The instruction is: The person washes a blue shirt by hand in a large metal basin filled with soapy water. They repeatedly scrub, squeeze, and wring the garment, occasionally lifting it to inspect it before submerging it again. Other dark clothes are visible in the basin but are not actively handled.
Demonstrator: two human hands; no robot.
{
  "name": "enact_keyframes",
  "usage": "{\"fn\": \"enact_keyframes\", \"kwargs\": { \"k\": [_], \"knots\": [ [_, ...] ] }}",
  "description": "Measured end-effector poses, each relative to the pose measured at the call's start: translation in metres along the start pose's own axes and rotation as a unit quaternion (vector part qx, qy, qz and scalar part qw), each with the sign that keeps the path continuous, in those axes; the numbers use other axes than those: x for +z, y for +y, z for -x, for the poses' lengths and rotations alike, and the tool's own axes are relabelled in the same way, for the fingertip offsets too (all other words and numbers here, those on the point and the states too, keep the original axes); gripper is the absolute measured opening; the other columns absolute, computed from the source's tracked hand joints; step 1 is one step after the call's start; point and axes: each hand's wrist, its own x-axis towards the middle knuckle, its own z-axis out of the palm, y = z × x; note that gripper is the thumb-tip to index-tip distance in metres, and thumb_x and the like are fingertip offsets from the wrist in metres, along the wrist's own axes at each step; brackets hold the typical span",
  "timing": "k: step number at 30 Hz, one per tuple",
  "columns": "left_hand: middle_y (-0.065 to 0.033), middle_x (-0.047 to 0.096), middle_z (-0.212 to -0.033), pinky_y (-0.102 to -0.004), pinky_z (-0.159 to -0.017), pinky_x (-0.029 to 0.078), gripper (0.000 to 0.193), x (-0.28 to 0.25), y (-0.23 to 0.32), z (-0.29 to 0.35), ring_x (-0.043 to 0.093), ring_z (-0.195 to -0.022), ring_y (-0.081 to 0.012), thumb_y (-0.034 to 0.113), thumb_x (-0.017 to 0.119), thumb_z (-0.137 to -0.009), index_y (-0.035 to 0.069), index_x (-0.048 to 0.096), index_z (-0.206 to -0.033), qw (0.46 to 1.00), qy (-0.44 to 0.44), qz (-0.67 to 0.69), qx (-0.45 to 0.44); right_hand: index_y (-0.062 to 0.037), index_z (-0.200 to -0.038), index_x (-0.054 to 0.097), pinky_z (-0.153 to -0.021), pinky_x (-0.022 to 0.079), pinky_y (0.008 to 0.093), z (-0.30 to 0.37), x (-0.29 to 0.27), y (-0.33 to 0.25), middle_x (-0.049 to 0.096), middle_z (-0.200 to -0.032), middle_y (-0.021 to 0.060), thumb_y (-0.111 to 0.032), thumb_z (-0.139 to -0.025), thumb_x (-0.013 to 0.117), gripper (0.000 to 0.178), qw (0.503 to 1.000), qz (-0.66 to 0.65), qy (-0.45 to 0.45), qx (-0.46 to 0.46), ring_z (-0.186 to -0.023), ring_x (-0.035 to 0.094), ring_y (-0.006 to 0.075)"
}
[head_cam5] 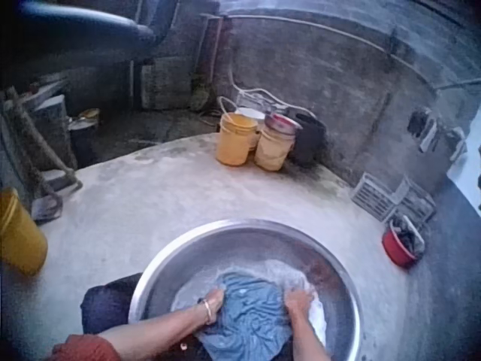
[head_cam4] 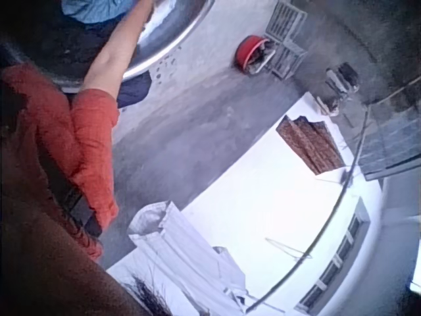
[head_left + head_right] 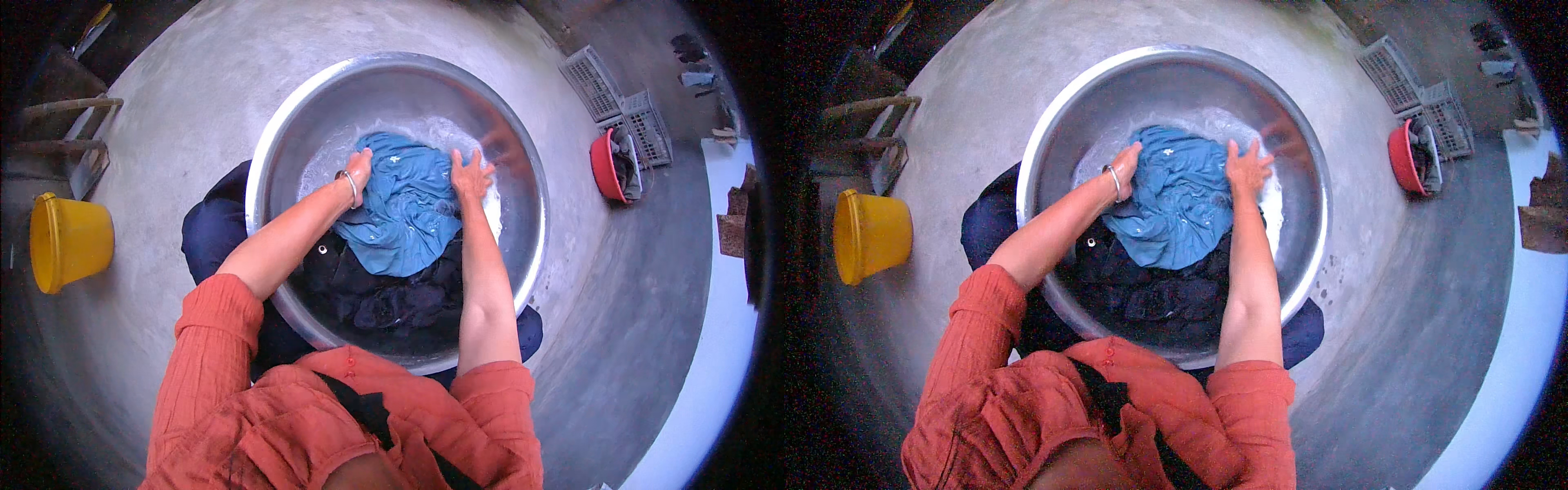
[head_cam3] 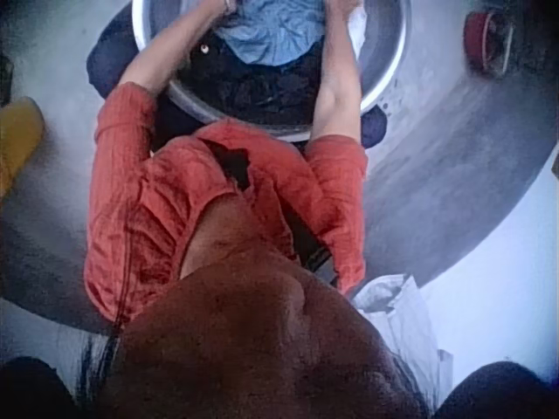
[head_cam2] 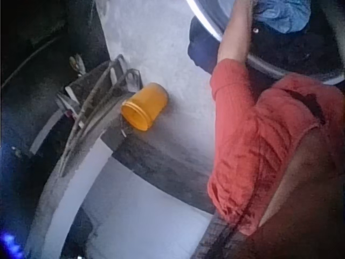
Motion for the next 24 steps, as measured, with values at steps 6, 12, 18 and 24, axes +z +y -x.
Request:
{"fn": "enact_keyframes", "kwargs": {
  "k": [6, 12, 18, 24],
  "knots": [
    [-0.011, 0.046, -0.128, -0.0516, -0.095, 0.034, 0.07, -0.007, 0.0, 0.008, 0.047, -0.114, -0.0297, 0.064, 0.03, -0.083, 0.01, 0.04, -0.128, 0.984, -0.16, 0.076, -0.021, 0.0047, -0.108, 0.055, -0.093, 0.035, 0.0415, 0.036, 0.037, -0.017, 0.045, -0.115, 0.0296, -0.041, -0.075, 0.058, 0.056, 0.928, -0.266, -0.159, -0.205, -0.106, 0.044, 0.0397],
    [-0.0085, 0.057, -0.076, -0.0376, -0.064, 0.048, 0.053, -0.017, 0.013, 0.023, 0.056, -0.068, -0.0225, 0.061, 0.041, -0.082, 0.01, 0.055, -0.08, 0.976, -0.211, 0.045, 0.018, -0.004, -0.073, 0.058, -0.067, 0.046, 0.0359, 0.168, -0.068, -0.08, 0.053, -0.09, 0.014, -0.018, -0.067, 0.066, 0.017, 0.803, -0.428, -0.073, -0.409, -0.081, 0.057, 0.0295],
    [-0.0092, 0.06, -0.092, -0.0362, -0.075, 0.047, 0.033, 0.011, -0.011, 0.036, 0.057, -0.081, -0.0216, 0.036, 0.045, -0.086, 0.007, 0.057, -0.096, 0.954, -0.224, 0.197, 0.008, -0.0028, -0.069, 0.06, -0.059, 0.043, 0.0414, 0.103, -0.031, -0.076, 0.056, -0.078, 0.0159, -0.02, -0.077, 0.058, 0.019, 0.878, -0.351, 0.068, -0.319, -0.066, 0.054, 0.0332],
    [-0.0125, 0.056, -0.113, -0.044, -0.089, 0.043, 0.052, -0.01, -0.01, -0.019, 0.055, -0.1, -0.0276, 0.044, 0.032, -0.091, 0.001, 0.05, -0.115, 0.998, -0.059, 0.03, 0.019, -0.0192, -0.12, 0.048, -0.086, 0.039, 0.0505, 0.007, -0.005, -0.011, 0.036, -0.125, 0.025, -0.059, -0.076, 0.048, 0.06, 0.993, 0.013, -0.067, -0.092, -0.108, 0.042, 0.0457]
  ]
}}
